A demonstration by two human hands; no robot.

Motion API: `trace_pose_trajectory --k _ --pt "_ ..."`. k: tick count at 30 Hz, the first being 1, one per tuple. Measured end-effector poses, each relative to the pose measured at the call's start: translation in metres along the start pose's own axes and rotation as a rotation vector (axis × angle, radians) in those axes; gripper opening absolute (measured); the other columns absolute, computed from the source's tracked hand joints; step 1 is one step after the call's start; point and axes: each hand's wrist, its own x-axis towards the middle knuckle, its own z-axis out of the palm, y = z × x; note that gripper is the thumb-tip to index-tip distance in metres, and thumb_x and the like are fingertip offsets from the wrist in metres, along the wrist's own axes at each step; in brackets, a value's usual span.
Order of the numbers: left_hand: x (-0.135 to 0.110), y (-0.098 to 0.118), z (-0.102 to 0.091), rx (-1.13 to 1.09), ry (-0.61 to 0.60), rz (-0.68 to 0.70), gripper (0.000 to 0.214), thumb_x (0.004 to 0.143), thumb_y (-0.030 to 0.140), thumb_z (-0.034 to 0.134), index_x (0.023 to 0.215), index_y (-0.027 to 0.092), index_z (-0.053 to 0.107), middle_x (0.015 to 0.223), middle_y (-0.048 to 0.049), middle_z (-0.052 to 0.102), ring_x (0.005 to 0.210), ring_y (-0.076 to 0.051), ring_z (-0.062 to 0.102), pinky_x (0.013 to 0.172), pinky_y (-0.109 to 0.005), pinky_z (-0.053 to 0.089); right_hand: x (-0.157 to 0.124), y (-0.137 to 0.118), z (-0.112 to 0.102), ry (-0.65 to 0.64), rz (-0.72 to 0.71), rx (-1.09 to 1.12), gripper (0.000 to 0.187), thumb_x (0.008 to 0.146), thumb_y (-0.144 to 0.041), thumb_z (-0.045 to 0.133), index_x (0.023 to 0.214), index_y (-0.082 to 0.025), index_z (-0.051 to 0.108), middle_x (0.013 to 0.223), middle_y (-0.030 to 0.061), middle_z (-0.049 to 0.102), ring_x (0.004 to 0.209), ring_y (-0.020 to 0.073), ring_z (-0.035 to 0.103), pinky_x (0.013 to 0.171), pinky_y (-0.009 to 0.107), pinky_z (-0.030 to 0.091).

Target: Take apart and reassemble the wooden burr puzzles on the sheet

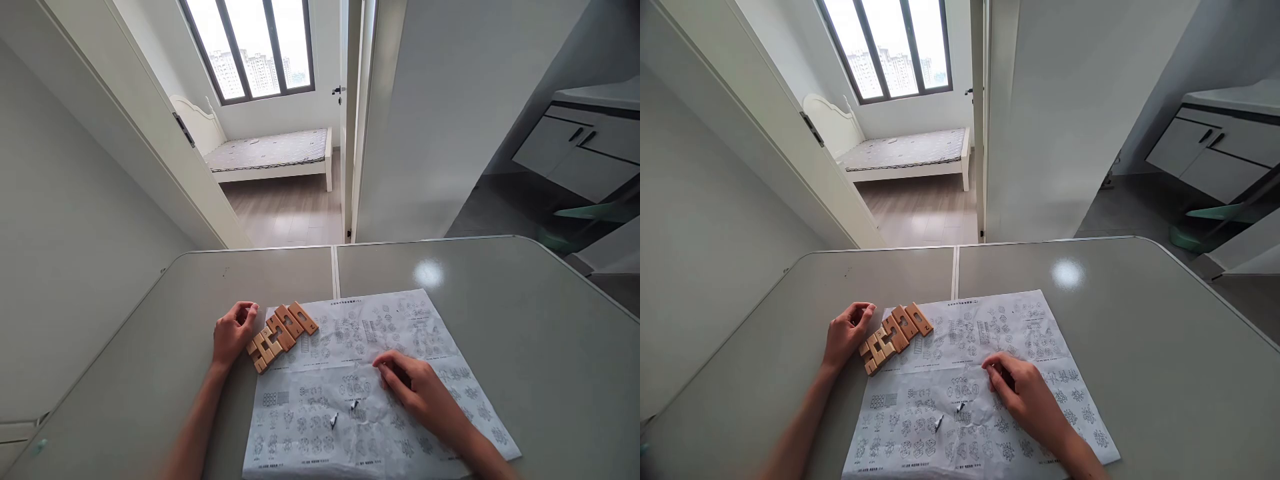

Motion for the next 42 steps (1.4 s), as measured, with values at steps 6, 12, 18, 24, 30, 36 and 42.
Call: trace_pose_trajectory --k 6,12,18,24,30,36,42 --pt "-0.0005 0.0 0.0005 -0.003 -0.002 -0.002 0.042 0.089 0.059 0.053 0.09 0.022 0.071 0.066 0.0021 0.062 0.062 -0.016 0.057 0.062 -0.025 0.041 0.0012 0.0001 0.0002 -0.004 0.009 0.01 0.034 0.107 -0.048 0.045 0.101 -0.023 0.068 0.073 0.0003 0.063 0.062 0.0169 0.05 0.06 0.028 0.04" --pt "-0.0001 -0.0018 0.0009 0.005 -0.002 0.007 0.042 0.09 0.06 0.052 0.09 0.022 0.071 0.065 0.0018 0.062 0.061 -0.016 0.056 0.062 -0.026 0.041 0.0006 0.0042 0.0007 -0.011 0.011 0.018 0.034 0.107 -0.047 0.046 0.102 -0.023 0.068 0.074 0.0008 0.063 0.064 0.0172 0.052 0.061 0.028 0.041" --pt "0.0001 -0.0037 0.0017 0.013 0.007 0.031 0.043 0.091 0.06 0.052 0.091 0.022 0.071 0.067 0.0016 0.063 0.061 -0.016 0.056 0.062 -0.025 0.042 0.0003 0.0019 0.0004 -0.009 0.006 0.011 0.034 0.107 -0.047 0.045 0.101 -0.023 0.068 0.074 0.0007 0.063 0.063 0.0173 0.051 0.061 0.028 0.04" --pt "-0.0008 -0.0013 0.0008 0.035 0.011 0.041 0.041 0.092 0.059 0.051 0.092 0.022 0.07 0.068 0.0009 0.068 0.063 -0.017 0.062 0.063 -0.025 0.045 -0.0001 -0.0011 -0.0007 -0.021 0.015 0.022 0.036 0.107 -0.049 0.044 0.102 -0.022 0.067 0.074 0.0011 0.062 0.063 0.0177 0.051 0.062 0.029 0.04" --pt "-0.0018 0.0013 0.0002 0.059 0.01 0.041 0.041 0.091 0.058 0.051 0.092 0.023 0.071 0.07 0.0013 0.07 0.063 -0.017 0.064 0.063 -0.024 0.046 -0.0007 -0.0005 -0.0003 -0.014 0.021 0.007 0.036 0.107 -0.049 0.044 0.102 -0.023 0.068 0.074 0.0007 0.062 0.064 0.0179 0.051 0.062 0.029 0.04" --pt "-0.0013 -0.0005 0.0011 0.069 0.006 0.036 0.041 0.092 0.059 0.05 0.092 0.023 0.071 0.07 0.001 0.069 0.064 -0.017 0.063 0.065 -0.025 0.045 -0.0002 -0.0022 -0.0004 -0.014 0.014 0.008 0.039 0.107 -0.051 0.042 0.101 -0.022 0.067 0.074 0.0012 0.063 0.062 0.0173 0.05 0.06 0.029 0.039" --pt "-0.0017 -0.0008 0.0008 0.061 -0.008 0.021 0.041 0.092 0.059 0.05 0.093 0.023 0.071 0.07 0.0008 0.069 0.065 -0.018 0.064 0.065 -0.026 0.045 -0.0005 -0.0037 -0.0013 -0.01 0.008 -0.004 0.042 0.107 -0.054 0.041 0.1 -0.022 0.067 0.073 0.0017 0.063 0.062 0.0177 0.051 0.061 0.029 0.041"
